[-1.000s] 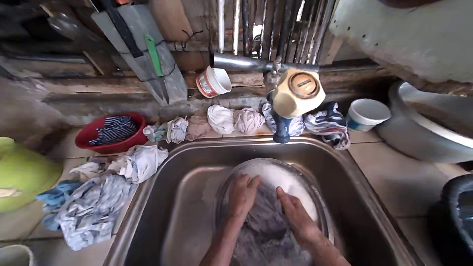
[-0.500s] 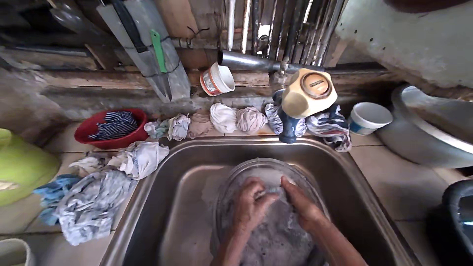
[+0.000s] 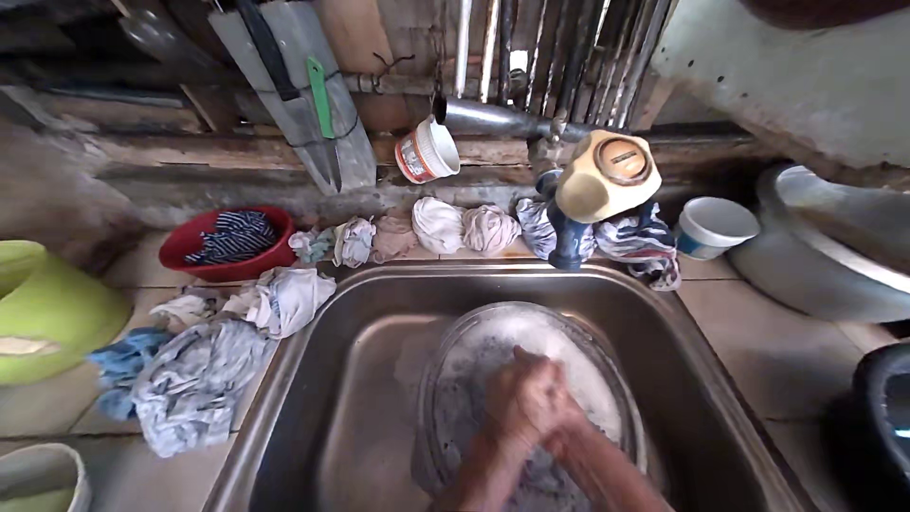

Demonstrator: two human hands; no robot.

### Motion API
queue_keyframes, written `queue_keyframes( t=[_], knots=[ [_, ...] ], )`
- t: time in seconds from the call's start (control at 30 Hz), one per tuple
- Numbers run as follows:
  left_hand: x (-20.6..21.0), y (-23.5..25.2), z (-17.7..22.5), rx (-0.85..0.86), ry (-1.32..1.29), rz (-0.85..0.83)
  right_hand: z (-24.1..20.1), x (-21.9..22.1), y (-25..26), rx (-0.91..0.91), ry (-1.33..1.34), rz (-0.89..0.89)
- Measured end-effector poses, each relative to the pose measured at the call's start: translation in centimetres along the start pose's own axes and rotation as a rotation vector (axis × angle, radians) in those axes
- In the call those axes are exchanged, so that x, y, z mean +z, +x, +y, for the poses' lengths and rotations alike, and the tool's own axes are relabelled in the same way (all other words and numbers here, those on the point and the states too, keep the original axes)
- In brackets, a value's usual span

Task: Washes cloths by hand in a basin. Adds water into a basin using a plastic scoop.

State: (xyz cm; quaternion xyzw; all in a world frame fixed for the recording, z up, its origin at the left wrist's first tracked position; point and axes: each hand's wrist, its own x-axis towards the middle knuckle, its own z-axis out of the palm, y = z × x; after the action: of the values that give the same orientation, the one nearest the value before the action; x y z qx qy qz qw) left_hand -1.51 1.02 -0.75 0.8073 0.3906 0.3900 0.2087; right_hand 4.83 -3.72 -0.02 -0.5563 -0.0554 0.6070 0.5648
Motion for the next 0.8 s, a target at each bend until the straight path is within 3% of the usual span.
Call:
queue_keyframes(
  t=[0.07, 0.13, 0.2, 0.3, 0.33, 0.4, 0.47, 0.5, 0.57, 0.67, 0.77, 0.8],
  knots=[
    [-3.3, 3.2, -2.6, -0.415, -0.080, -0.266, -1.8, -0.9, -0.8, -0.070, -0.296, -0.152],
    [-5.1, 4.6, -4.7, -0.545, -0.228, -0.355, -4.1, -2.3, 0.0, -0.234, -0.542, -0.316],
    [-6.8, 4.2, -4.1, -0.456, -0.324, -0.631, -6.7, -3.2, 0.7, -0.331, -0.714, -0.399],
    [-8.9, 4.6, -1.0, -0.198, -0.055, -0.970, -8.8, -3.2, 0.4, -0.415, -1.042, -0.453],
    [-9.5, 4.9, 0.2, -0.173, 0.038, -0.970, -8.4, -3.3, 0.2, -0.511, -1.164, -0.425],
    [-10.5, 5.1, 2.4, -0.187, 0.061, -0.801, -5.6, -3.8, 0.2, -0.804, -1.294, -0.208],
    [-11.4, 5.0, 4.8, -0.199, -0.049, -0.565, -1.7, -4.3, 0.7, -0.997, -1.163, 0.083],
    [-11.8, 4.8, 5.8, -0.192, -0.135, -0.434, 0.2, -4.5, 0.7, -0.994, -1.070, 0.188],
    [-12.8, 4.9, 7.0, -0.190, -0.385, -0.187, 3.2, -5.1, -0.1, -0.821, -0.941, 0.272],
    [-13.9, 5.0, 5.0, -0.252, -0.541, -0.045, 2.7, -6.8, -2.9, -0.621, -0.797, 0.156],
    [-13.5, 4.0, -0.8, -0.424, -0.362, -0.231, -2.5, -8.9, -5.0, -0.548, -0.442, -0.196],
    [-13.0, 3.7, -2.1, -0.486, -0.238, -0.340, -4.1, -8.8, -5.1, -0.505, -0.368, -0.230]
  ],
)
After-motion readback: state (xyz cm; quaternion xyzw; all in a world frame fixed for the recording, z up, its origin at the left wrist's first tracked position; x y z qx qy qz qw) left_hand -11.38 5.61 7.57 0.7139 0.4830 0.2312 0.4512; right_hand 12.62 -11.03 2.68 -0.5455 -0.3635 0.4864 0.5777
